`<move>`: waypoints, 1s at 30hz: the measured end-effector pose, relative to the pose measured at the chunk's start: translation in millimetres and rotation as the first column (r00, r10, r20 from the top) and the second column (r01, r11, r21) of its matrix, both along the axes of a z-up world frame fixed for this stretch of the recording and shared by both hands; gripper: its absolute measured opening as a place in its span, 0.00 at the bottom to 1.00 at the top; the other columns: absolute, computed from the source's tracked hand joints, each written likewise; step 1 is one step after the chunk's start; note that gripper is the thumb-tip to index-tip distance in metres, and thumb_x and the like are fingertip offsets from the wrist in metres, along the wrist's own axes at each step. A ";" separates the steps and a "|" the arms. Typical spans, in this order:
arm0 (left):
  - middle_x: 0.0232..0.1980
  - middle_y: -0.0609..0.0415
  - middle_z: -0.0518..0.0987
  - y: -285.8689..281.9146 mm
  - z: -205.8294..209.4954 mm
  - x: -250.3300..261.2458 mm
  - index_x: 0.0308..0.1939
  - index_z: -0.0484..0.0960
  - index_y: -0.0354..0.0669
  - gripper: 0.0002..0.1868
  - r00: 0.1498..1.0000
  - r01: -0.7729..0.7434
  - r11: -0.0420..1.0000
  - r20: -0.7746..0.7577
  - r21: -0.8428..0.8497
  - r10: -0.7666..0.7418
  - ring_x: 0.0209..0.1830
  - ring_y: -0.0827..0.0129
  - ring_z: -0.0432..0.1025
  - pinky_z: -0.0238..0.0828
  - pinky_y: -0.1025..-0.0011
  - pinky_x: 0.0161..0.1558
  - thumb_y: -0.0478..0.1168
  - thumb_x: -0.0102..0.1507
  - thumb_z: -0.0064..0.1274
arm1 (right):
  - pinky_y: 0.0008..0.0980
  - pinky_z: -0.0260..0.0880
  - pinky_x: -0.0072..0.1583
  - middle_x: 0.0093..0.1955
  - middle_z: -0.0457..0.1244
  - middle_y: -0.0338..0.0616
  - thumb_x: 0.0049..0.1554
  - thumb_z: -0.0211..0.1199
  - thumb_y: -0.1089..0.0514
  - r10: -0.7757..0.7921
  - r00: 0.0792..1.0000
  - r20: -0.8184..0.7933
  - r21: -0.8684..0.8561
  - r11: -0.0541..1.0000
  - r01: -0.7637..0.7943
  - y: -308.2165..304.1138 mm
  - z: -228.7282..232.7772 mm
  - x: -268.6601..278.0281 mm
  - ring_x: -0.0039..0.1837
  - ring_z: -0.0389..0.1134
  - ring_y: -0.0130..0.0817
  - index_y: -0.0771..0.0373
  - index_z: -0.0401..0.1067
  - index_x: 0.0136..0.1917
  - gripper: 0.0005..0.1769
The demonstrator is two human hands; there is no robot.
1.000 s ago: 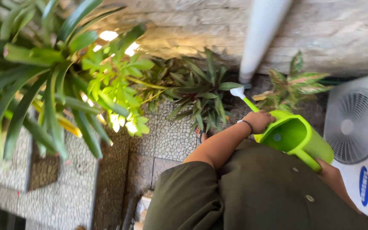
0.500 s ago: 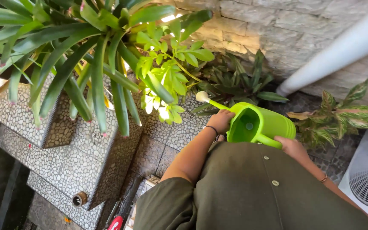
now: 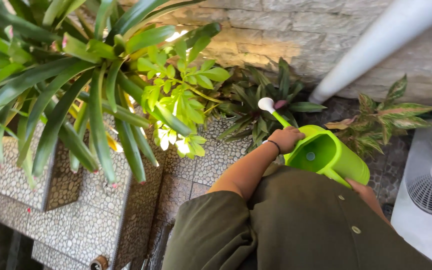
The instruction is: Watering various potted plants in an outdoor garden area using a green watering can.
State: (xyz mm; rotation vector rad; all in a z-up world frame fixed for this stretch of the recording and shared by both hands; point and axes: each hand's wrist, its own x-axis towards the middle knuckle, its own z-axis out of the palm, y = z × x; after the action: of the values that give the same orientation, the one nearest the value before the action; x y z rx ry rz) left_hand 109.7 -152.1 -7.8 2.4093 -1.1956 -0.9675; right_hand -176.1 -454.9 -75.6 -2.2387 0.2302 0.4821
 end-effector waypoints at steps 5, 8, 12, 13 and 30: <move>0.64 0.53 0.75 -71.0 -10.4 -30.2 0.66 0.72 0.58 0.27 0.995 0.104 0.994 0.008 -0.021 -0.104 0.69 0.54 0.64 0.77 0.49 0.46 0.31 0.64 0.37 | 0.43 0.56 0.76 0.76 0.60 0.50 0.53 0.61 0.53 -0.239 0.959 -0.154 0.011 0.970 0.243 -17.5 57.8 -43.9 0.76 0.60 0.48 0.54 0.65 0.77 0.38; 0.64 0.53 0.75 -98.7 -14.3 -49.7 0.66 0.72 0.59 0.28 0.992 0.129 0.991 0.007 -0.045 -0.129 0.69 0.53 0.64 0.78 0.49 0.44 0.31 0.64 0.38 | 0.46 0.52 0.77 0.77 0.58 0.53 0.58 0.58 0.53 -0.432 0.842 -0.323 -0.019 0.893 0.450 -7.5 122.3 -40.7 0.77 0.57 0.55 0.53 0.65 0.77 0.33; 0.63 0.52 0.75 -113.2 -18.1 -71.0 0.65 0.73 0.56 0.26 0.993 0.116 0.991 -0.010 -0.074 -0.117 0.67 0.52 0.65 0.79 0.49 0.42 0.29 0.65 0.40 | 0.43 0.51 0.78 0.78 0.57 0.50 0.55 0.60 0.55 -0.299 0.920 -0.253 -0.039 0.953 0.300 -54.1 76.7 -75.2 0.79 0.56 0.51 0.50 0.64 0.78 0.37; 0.63 0.52 0.75 -111.2 -19.6 -75.1 0.65 0.73 0.56 0.26 0.994 0.109 0.991 -0.012 -0.075 -0.110 0.67 0.52 0.65 0.79 0.49 0.42 0.29 0.65 0.40 | 0.43 0.51 0.78 0.78 0.57 0.50 0.55 0.60 0.55 -0.293 0.922 -0.254 -0.040 0.955 0.293 -71.7 46.8 -83.8 0.79 0.56 0.51 0.50 0.64 0.78 0.37; 0.65 0.63 0.74 -30.1 -44.9 -106.6 0.66 0.72 0.66 0.24 0.962 -0.272 0.956 0.043 0.108 0.269 0.77 0.62 0.59 0.78 0.55 0.62 0.39 0.66 0.45 | 0.40 0.72 0.68 0.67 0.70 0.35 0.63 0.53 0.58 0.219 0.938 -0.268 -0.084 0.965 -0.250 -95.5 -87.4 -16.7 0.60 0.76 0.42 0.19 0.61 0.77 0.36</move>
State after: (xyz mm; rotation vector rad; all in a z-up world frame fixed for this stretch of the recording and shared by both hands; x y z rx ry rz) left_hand 3.1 -182.2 -52.7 2.5956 -0.8081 -0.9401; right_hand -192.8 -550.4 -163.0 -2.3268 0.1258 0.9127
